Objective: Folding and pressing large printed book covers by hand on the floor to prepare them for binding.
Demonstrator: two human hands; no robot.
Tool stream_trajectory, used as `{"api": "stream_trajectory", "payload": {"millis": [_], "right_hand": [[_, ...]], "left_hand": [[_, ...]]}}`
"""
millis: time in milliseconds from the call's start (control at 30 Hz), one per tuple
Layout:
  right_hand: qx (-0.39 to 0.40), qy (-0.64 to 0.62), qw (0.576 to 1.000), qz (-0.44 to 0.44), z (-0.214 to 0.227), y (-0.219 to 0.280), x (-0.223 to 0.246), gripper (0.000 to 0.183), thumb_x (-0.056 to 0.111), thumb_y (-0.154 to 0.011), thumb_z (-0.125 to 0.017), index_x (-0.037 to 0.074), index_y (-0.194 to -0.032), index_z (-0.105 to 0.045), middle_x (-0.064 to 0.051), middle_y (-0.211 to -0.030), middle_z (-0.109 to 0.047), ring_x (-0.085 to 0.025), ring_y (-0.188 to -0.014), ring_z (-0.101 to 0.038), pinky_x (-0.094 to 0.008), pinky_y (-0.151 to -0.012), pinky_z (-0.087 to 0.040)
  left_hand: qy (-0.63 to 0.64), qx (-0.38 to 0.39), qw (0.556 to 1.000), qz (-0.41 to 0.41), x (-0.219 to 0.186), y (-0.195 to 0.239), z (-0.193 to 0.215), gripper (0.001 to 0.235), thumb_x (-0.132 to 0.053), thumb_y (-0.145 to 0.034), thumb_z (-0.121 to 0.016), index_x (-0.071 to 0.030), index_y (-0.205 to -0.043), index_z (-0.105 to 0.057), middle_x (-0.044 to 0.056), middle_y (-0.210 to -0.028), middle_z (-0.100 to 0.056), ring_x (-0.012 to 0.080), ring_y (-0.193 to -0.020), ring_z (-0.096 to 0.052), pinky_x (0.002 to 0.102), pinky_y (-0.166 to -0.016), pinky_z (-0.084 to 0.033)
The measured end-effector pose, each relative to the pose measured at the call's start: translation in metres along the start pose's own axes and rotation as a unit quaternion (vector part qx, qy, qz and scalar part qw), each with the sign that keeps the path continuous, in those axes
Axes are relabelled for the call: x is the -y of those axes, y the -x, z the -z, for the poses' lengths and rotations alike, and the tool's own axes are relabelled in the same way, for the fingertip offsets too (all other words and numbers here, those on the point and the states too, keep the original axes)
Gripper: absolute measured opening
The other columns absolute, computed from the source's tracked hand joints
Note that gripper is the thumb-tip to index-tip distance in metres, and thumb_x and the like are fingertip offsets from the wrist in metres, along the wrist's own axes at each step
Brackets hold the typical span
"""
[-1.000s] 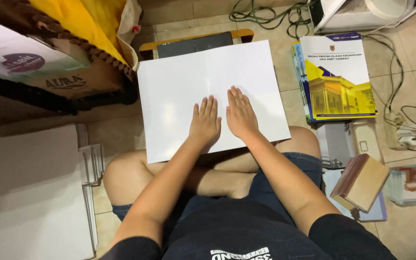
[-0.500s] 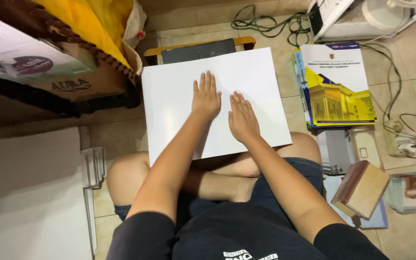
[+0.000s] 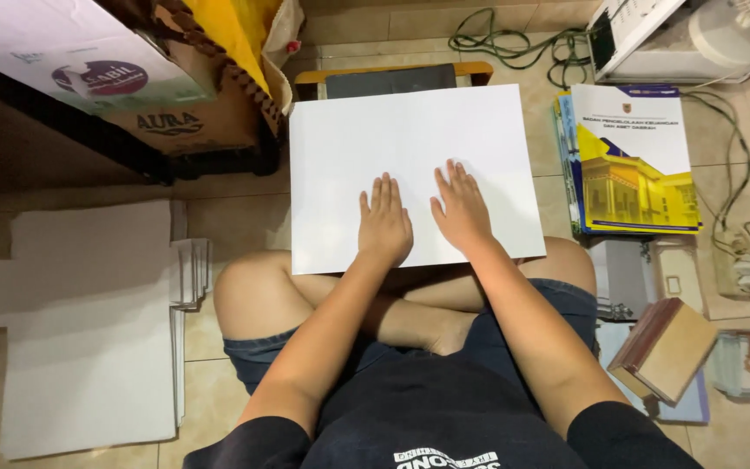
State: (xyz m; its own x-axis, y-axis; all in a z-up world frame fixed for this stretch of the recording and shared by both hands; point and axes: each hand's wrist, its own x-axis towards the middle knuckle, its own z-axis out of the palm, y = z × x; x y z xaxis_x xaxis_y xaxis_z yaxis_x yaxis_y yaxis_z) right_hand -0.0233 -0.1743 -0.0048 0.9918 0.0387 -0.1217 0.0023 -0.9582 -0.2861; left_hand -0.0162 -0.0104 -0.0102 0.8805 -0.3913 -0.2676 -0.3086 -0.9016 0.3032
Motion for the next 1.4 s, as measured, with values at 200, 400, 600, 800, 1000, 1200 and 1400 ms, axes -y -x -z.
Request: {"api": "stream_trajectory", "payload": {"millis": [200, 400, 600, 800, 1000, 1200, 1400], "right_hand": [[0.031, 0.006, 0.988, 0.148, -0.039, 0.05, 0.009, 0.055, 0.02, -0.104, -0.041, 0.003, -0.156, -0.038, -0.019, -0.164, -0.034, -0.032, -0.153, -0.028, -0.048, -0.124, -0.019], [0.017, 0.03, 0.994, 0.099, -0.025, -0.004, 0.011, 0.055, 0.022, -0.106, -0.041, 0.005, -0.158, -0.035, -0.018, -0.165, -0.031, -0.033, -0.154, -0.025, -0.05, -0.124, -0.019], [0.043, -0.007, 0.993, 0.111, -0.023, 0.0, 0.011, 0.053, 0.015, -0.107, -0.039, 0.003, -0.158, -0.034, -0.02, -0.166, -0.029, -0.031, -0.154, -0.025, -0.046, -0.126, -0.017], [-0.081, -0.43, 0.898, 0.053, -0.079, 0.032, -0.109, 0.037, 0.01, -0.098, -0.065, -0.002, -0.132, -0.065, -0.026, -0.144, -0.055, -0.038, -0.142, -0.043, -0.046, -0.12, -0.032], [-0.291, -0.028, 0.923, -0.251, -0.079, 0.046, -0.332, 0.03, 0.012, -0.094, -0.069, 0.009, -0.123, -0.069, -0.013, -0.123, -0.062, -0.034, -0.116, -0.062, -0.045, -0.098, -0.051], [-0.208, 0.043, 0.932, -0.294, -0.111, 0.043, -0.375, 0.052, 0.048, -0.088, -0.08, 0.014, -0.126, -0.065, -0.01, -0.122, -0.055, -0.037, -0.114, -0.062, -0.055, -0.087, -0.056], [-0.185, 0.089, 0.924, -0.322, -0.114, 0.04, -0.379, 0.055, 0.044, -0.084, -0.082, 0.013, -0.127, -0.066, -0.009, -0.12, -0.061, -0.034, -0.115, -0.061, -0.056, -0.088, -0.055]], "left_hand": [[0.017, 0.005, 1.0, 0.009, -0.003, 0.003, 0.002, 0.061, -0.022, -0.106, -0.019, 0.003, -0.161, -0.013, 0.022, -0.17, -0.008, 0.0336, -0.158, -0.005, 0.054, -0.126, -0.002], [0.003, 0.002, 1.0, 0.008, -0.001, -0.001, -0.001, 0.061, -0.021, -0.106, -0.019, 0.004, -0.161, -0.014, 0.023, -0.17, -0.01, 0.0346, -0.158, -0.006, 0.055, -0.126, -0.004], [0.014, -0.01, 1.0, 0.015, -0.002, -0.001, -0.005, 0.062, -0.024, -0.106, -0.02, 0.002, -0.161, -0.016, 0.021, -0.17, -0.01, 0.0329, -0.158, -0.006, 0.054, -0.126, -0.004], [0.011, -0.013, 1.0, 0.02, -0.003, 0.001, -0.001, 0.061, -0.024, -0.106, -0.021, 0.001, -0.161, -0.017, 0.02, -0.17, -0.011, 0.0316, -0.158, -0.008, 0.053, -0.126, -0.004], [0.004, -0.021, 0.999, 0.024, -0.005, 0.001, -0.002, 0.061, -0.024, -0.106, -0.021, 0.001, -0.161, -0.018, 0.02, -0.17, -0.013, 0.031, -0.158, -0.009, 0.052, -0.126, -0.004], [0.005, -0.026, 0.999, 0.027, -0.003, -0.001, -0.007, 0.061, -0.024, -0.106, -0.021, 0.0, -0.162, -0.018, 0.019, -0.171, -0.013, 0.0309, -0.158, -0.009, 0.052, -0.126, -0.003], [0.008, -0.028, 0.999, 0.025, -0.003, -0.003, -0.009, 0.061, -0.024, -0.106, -0.021, 0.0, -0.161, -0.019, 0.02, -0.171, -0.012, 0.031, -0.159, -0.008, 0.053, -0.126, -0.004]]}}
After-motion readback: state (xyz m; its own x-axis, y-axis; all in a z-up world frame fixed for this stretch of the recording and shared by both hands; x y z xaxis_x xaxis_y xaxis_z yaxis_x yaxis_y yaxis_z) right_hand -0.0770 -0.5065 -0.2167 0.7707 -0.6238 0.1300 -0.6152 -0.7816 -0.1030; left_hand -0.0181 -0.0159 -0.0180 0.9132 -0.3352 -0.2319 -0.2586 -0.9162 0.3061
